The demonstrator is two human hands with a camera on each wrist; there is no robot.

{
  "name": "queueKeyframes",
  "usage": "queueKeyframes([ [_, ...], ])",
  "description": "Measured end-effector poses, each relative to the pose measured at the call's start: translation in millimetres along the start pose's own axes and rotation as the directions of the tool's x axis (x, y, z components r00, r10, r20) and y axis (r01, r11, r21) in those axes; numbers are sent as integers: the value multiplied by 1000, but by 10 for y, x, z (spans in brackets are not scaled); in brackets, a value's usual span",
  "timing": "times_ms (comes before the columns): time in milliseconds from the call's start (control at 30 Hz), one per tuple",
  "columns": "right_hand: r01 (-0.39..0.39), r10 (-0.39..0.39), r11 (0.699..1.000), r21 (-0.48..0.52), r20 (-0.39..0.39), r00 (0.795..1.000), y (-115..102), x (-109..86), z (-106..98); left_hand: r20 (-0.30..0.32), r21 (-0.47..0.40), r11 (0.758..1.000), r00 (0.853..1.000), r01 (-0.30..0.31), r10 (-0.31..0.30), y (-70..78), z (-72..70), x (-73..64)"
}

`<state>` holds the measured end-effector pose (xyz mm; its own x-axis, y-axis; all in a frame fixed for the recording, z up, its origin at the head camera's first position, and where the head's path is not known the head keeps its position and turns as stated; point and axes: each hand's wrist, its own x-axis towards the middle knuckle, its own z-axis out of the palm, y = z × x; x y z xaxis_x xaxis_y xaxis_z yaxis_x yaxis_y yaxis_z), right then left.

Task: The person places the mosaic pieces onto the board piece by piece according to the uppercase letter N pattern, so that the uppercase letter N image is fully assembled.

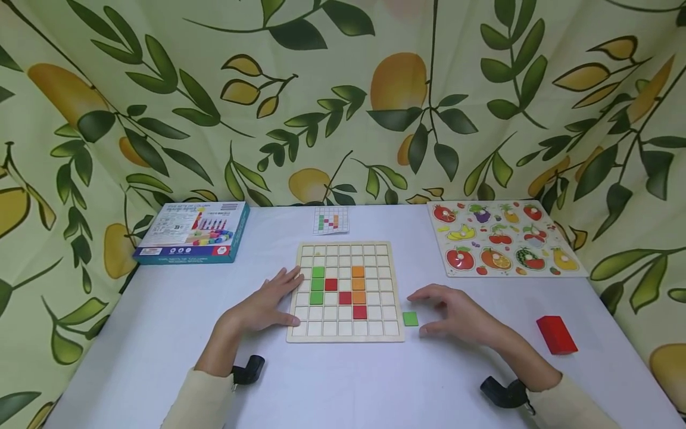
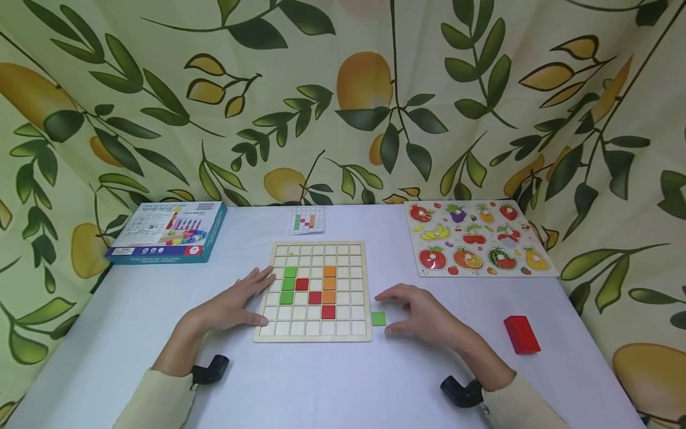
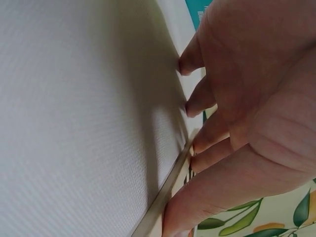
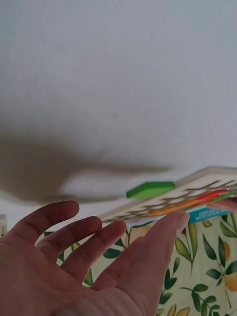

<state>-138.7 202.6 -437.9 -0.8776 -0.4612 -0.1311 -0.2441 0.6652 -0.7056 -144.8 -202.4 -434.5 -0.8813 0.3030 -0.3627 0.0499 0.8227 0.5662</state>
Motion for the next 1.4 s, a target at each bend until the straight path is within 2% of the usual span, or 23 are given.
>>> queueKeyframes([
  [133,-19,19,1000,6,-1,1000,51,-17,74,-3,3,1000,1000,-2,2,0,-1,11],
  [500,23,-23,999,-31,2,1000,117,50,136,-2,-4,1000,1000,-1,1,2,12,1],
  [767,-2,0,998,-61,-23,1000,105,89,176,4,0,1000,1000,16,-16,7,-4,-3],
  [933,-19,17,997,-68,-28,999,93,87,182,-3,6,1000,1000,0,0,3,-9,-3],
  [1167,-2,1,997,-73,-26,1000,102,83,182,0,3,1000,1000,13,-13,16,-7,-12],
  [1400,1,-2,997,-78,-19,1000,95,97,150,4,17,1000,1000,-4,4,-1,-9,-2],
])
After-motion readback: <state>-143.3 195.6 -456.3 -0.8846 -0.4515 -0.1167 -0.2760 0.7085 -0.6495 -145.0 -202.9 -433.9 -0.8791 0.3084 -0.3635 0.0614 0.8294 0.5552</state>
